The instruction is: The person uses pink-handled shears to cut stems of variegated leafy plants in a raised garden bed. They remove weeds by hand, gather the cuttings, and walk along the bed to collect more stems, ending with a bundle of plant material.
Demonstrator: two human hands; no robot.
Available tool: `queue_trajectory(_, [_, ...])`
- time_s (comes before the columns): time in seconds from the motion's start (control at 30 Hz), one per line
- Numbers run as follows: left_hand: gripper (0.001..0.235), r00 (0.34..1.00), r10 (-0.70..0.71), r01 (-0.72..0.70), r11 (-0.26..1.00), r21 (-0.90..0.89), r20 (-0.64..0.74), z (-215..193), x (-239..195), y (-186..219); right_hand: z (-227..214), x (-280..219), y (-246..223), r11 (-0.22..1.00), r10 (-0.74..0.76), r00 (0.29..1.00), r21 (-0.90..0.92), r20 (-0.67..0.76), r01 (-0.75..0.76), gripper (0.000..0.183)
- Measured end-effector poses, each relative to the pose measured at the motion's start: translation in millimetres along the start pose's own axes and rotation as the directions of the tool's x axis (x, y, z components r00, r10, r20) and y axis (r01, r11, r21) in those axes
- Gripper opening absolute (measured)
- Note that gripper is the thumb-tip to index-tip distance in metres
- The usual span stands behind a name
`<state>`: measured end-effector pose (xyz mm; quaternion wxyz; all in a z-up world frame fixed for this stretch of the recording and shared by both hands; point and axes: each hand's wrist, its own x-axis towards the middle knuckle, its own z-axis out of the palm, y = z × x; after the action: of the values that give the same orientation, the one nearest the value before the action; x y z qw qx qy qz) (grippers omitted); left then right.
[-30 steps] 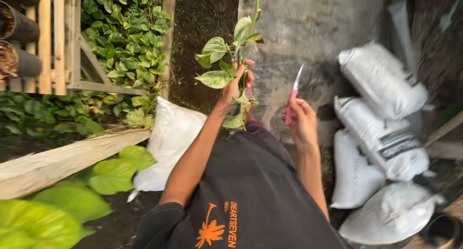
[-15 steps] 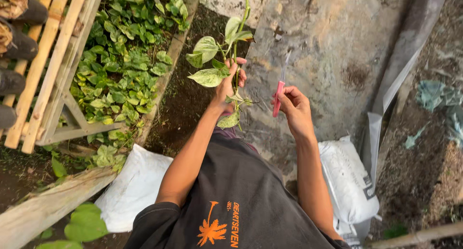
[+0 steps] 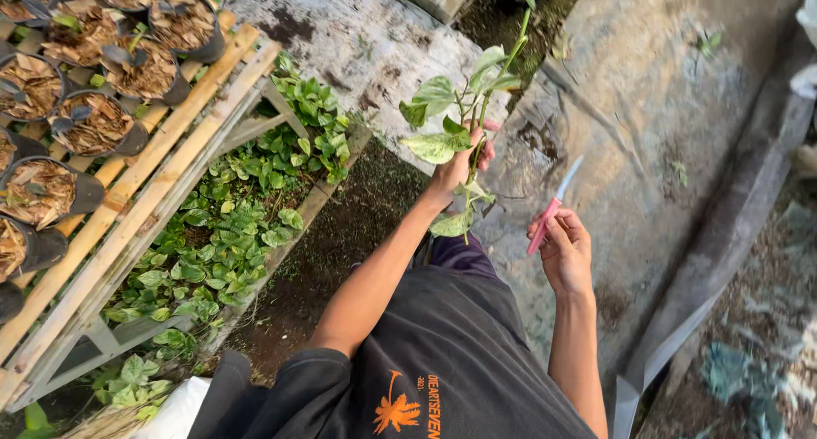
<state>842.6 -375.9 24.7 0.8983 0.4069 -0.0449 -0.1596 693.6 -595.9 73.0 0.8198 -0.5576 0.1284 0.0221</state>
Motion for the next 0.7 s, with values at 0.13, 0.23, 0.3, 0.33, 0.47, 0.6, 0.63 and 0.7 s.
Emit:
queue_trajectory(0.13, [0.033,0.98,0.12,-0.124,0.992,-0.015,-0.157,-49.6,85.6,18.5,9.5,143.1,-12.3,0.994,0.082,0.994,-0.074,0.067,-0.077,0.009])
queue_trajectory(0.23, [0.035,0.956,0.207,-0.212,0.977,-0.006,-0.207,-111.8,163.6,41.5,46.1,263.1,-1.8,0.956,0.096,0.983,-0.289,0.154,-0.048,0.007])
queue_trajectory(0.3, [0.039,0.929,0.215,-0.203,0.977,0.073,-0.302,-132.4,222.4,48.4,69.0,338.2,-8.9,0.907,0.108,0.972,-0.42,0.211,-0.009,0.007])
queue_trajectory(0.33, [0.038,0.919,0.24,-0.228,0.971,0.075,-0.313,-143.8,245.8,54.8,92.3,378.9,-4.2,0.908,0.129,0.957,-0.418,0.261,-0.009,0.008])
queue_trajectory(0.47, [0.039,0.862,0.343,-0.311,0.939,0.145,-0.373,-188.5,325.1,124.2,182.9,513.4,-42.4,0.892,0.172,0.87,-0.448,0.463,0.062,0.006])
queue_trajectory(0.6, [0.033,0.733,0.437,-0.455,0.885,0.103,-0.52,-228.8,361.8,179.5,269.6,612.4,-67.8,0.872,0.19,0.789,-0.47,0.584,0.138,0.007])
queue_trajectory(0.63, [0.034,0.709,0.453,-0.468,0.875,0.12,-0.541,-244.8,373.6,192.7,292.0,637.5,-66.9,0.885,0.213,0.78,-0.454,0.588,0.1,0.007])
queue_trajectory(0.7, [0.034,0.669,0.465,-0.478,0.867,0.143,-0.58,-278.2,394.9,204.8,325.6,681.3,-56.3,0.849,0.167,0.76,-0.484,0.628,0.213,0.007])
